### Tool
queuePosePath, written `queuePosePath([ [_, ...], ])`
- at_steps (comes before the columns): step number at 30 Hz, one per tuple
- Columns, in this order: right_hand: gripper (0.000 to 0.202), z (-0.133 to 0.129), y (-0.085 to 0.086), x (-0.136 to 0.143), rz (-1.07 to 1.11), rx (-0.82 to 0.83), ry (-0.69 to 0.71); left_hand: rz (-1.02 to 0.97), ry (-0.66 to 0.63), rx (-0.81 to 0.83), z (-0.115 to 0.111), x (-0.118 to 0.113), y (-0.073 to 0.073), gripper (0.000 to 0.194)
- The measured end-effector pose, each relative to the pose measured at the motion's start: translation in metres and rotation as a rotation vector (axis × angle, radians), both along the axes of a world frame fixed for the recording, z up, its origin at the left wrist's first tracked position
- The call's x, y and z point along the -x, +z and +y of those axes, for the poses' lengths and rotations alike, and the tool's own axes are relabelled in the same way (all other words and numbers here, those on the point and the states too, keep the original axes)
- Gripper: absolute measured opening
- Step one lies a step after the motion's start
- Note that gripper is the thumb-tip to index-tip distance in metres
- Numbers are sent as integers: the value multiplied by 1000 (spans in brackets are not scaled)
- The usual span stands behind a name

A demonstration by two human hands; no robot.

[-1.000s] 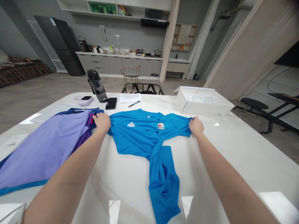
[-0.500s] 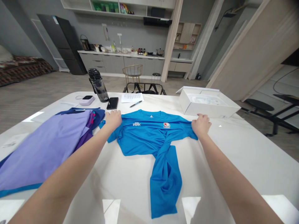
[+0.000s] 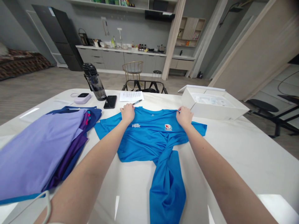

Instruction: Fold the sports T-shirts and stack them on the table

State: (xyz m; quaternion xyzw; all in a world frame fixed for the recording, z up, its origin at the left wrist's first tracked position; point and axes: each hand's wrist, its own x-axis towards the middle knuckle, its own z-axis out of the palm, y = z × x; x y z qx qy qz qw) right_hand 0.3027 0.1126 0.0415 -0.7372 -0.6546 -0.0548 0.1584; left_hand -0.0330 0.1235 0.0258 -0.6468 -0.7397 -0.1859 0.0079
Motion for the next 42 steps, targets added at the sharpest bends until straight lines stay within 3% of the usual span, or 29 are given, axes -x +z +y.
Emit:
queuePosePath([
  [2,30,0,-3,5,24,-95,-33,-45,64,-73,2,-3,1,33],
  [5,36,-3,-11,13,27,-62,15,-44,89,-124,-2,-8,-1,41],
  [9,49,-20,-20,23,14,-29,121,58,-101,-66,-26,-13,-5,51],
  [14,55,-68,-22,37,-7,85,352,113,-276,107,-83,-25,-8,68],
  [17,56,-101,-23,46,15,152,417,105,-350,164,-122,-32,-12,70],
  [23,53,-153,-24,50,95,134,452,69,-485,151,-189,-37,-14,68],
  [28,37,-195,-21,50,182,110,712,85,-695,155,-229,-43,-17,65],
  [34,39,-251,-19,46,221,206,698,121,-667,151,-242,-44,-24,64],
  [39,46,-298,-15,42,226,107,763,146,-661,149,-242,-45,-23,64],
  [42,38,-317,-14,42,221,74,707,154,-611,149,-248,-50,-21,61],
])
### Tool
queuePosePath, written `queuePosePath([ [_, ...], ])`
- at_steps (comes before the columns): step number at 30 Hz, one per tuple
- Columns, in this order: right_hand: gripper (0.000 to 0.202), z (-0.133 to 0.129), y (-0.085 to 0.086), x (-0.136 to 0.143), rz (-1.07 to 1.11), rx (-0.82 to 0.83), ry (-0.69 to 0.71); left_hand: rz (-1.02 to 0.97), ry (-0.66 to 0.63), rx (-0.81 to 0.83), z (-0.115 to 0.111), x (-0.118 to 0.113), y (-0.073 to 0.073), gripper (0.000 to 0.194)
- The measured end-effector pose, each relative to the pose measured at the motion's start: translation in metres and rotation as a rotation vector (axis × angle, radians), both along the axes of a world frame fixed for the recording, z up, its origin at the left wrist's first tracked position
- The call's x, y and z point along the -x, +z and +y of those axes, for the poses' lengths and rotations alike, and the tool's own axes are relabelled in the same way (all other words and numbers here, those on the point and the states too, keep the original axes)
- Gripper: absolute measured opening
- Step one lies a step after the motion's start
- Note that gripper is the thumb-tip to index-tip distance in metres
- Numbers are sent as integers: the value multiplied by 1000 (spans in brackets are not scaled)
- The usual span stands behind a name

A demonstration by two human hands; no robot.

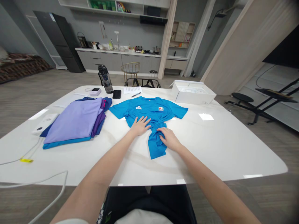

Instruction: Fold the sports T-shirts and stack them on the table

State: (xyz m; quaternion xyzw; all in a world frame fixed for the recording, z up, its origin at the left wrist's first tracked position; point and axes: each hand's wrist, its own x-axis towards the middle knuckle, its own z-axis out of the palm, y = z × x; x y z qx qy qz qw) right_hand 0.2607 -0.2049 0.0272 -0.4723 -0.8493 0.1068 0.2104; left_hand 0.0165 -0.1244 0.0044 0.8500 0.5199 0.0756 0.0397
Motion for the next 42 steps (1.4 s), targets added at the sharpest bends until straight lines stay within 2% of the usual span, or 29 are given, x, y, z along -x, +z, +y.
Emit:
queuePosePath([
  [4,26,-15,2,-3,-81,31,-120,-64,61,-127,-23,-16,9,51],
  [7,26,-26,7,-9,-87,86,-168,-168,36,-179,-57,-32,21,38],
  [9,25,-35,10,-12,-89,132,-226,-224,6,-141,-87,-42,27,31],
  [13,22,-54,14,-18,-52,279,-281,-272,86,-28,-141,-55,28,54],
  [15,25,-61,18,-19,-11,331,-249,-339,121,78,-155,-58,28,52],
  [17,40,-65,24,-18,21,307,-214,-509,131,188,-160,-59,31,39],
  [20,70,-65,35,-14,30,204,-110,-869,56,241,-157,-62,46,38],
  [22,64,-62,41,-12,68,159,-36,-1060,-53,232,-157,-65,56,41],
  [24,43,-59,42,-12,166,136,-36,-1159,-110,203,-160,-69,59,55],
  [27,18,-59,40,-17,321,151,-139,-1086,-6,100,-170,-75,49,93],
  [29,11,-62,40,-20,365,176,-214,-951,93,75,-176,-79,37,104],
  [31,11,-66,41,-23,365,180,-287,-858,133,74,-179,-81,28,86],
  [33,15,-71,42,-24,363,187,-342,-799,101,58,-179,-83,25,56],
  [34,17,-74,43,-25,370,195,-359,-772,84,44,-179,-84,26,48],
  [36,24,-79,42,-26,391,222,-342,-715,81,32,-176,-86,29,52],
  [38,29,-84,39,-27,394,256,-266,-679,103,46,-173,-89,33,65],
  [39,29,-87,37,-28,384,273,-224,-675,105,59,-171,-90,34,63],
  [42,29,-94,33,-34,350,318,-150,-696,14,108,-166,-89,35,32],
])
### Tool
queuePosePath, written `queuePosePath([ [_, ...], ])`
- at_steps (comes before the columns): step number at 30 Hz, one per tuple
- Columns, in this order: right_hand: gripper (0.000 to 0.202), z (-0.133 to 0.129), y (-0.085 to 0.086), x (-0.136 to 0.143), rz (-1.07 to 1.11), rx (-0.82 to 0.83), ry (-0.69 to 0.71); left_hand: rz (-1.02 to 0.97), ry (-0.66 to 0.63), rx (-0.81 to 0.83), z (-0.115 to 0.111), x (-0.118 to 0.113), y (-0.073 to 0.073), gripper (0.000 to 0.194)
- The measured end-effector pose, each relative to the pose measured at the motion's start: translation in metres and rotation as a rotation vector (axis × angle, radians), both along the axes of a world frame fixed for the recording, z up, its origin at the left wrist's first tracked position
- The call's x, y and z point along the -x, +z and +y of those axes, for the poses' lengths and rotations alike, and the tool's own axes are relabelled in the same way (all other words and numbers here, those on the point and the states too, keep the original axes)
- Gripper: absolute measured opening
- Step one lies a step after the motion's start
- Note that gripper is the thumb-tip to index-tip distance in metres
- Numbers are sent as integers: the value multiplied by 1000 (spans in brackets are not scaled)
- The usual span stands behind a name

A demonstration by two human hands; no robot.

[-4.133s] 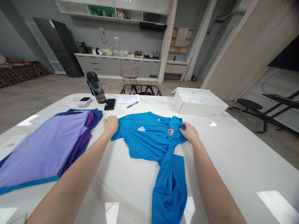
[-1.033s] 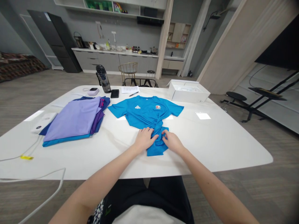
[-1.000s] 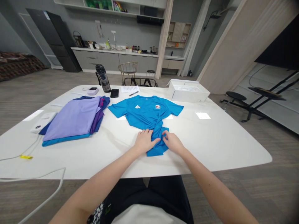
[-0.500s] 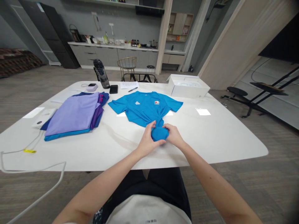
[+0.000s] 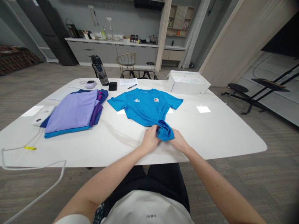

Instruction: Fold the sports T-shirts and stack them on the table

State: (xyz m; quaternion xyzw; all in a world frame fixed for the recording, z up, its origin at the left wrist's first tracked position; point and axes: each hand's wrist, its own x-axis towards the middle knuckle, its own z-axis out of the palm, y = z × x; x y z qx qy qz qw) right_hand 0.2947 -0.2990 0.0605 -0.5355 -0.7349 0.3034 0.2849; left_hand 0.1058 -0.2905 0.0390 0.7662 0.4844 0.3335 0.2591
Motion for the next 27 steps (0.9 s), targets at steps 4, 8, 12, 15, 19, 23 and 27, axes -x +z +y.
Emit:
queuePosePath([
  [4,58,0,8,-14,64,23,71,78,-138,-100,3,9,5,30],
  [8,52,15,23,-16,194,16,105,181,-140,-214,1,16,12,47],
  [12,49,30,18,-2,51,71,193,106,-85,-211,0,16,15,52],
  [15,61,31,6,0,-113,21,256,-41,23,-210,3,21,17,53],
  [19,35,19,-3,-13,-173,147,237,-59,108,-306,14,42,30,45],
  [23,14,-1,3,-26,-165,261,261,157,-28,-390,17,75,41,46],
  [27,18,-22,9,-36,-285,168,178,329,-100,-357,-4,97,34,41],
])
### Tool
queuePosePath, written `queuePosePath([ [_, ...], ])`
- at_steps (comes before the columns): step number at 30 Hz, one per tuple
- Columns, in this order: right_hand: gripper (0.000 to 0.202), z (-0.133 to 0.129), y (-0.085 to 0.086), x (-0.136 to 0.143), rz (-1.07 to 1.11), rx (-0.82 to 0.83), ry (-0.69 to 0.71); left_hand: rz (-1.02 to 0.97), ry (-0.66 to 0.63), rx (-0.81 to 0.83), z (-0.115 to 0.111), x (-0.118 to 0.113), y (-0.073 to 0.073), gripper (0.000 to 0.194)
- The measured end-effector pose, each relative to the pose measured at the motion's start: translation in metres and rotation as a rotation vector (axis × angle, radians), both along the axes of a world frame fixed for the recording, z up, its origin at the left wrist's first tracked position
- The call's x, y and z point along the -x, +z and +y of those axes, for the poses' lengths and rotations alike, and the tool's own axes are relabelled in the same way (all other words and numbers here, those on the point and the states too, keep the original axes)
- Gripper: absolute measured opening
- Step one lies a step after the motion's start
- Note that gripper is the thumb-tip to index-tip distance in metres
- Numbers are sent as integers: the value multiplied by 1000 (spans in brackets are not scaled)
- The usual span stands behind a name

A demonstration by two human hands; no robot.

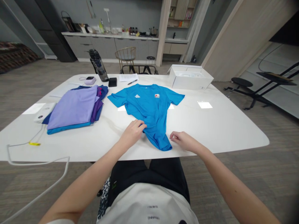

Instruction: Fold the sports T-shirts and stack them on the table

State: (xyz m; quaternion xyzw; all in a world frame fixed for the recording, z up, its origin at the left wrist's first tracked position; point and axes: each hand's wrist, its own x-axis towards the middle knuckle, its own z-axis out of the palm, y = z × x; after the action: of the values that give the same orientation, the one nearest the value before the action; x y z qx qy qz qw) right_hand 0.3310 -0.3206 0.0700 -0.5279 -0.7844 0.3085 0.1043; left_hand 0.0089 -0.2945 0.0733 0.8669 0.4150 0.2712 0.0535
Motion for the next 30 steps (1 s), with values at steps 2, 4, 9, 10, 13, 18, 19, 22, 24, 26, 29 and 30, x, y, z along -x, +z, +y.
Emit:
queuePosePath([
  [2,21,-11,0,1,10,-63,-9,-56,97,18,-14,2,-8,43],
  [4,24,-22,-3,9,49,-147,40,-117,228,73,-24,-3,-16,46],
  [9,29,-39,-21,44,-35,-328,168,50,322,202,-31,-24,-30,41],
  [10,25,-40,-25,50,-57,-344,169,85,295,216,-31,-27,-32,41],
  [13,18,-41,-34,59,-103,-371,146,139,235,225,-30,-33,-38,47],
  [18,15,-43,-29,44,-133,-359,-51,138,209,42,-28,-10,-26,45],
  [19,16,-44,-25,37,-123,-363,-104,121,231,-21,-27,0,-19,44],
  [22,20,-48,-8,10,-88,-415,-279,81,327,-185,-26,34,6,41],
  [24,24,-52,2,-10,-88,-455,-370,109,349,-223,-30,56,20,44],
  [26,26,-56,7,-28,-150,-453,-393,197,266,-167,-38,72,26,48],
  [29,24,-63,5,-49,-365,-337,-368,366,63,20,-59,85,23,41],
  [30,21,-65,3,-54,-434,-296,-359,406,18,76,-66,87,19,34],
])
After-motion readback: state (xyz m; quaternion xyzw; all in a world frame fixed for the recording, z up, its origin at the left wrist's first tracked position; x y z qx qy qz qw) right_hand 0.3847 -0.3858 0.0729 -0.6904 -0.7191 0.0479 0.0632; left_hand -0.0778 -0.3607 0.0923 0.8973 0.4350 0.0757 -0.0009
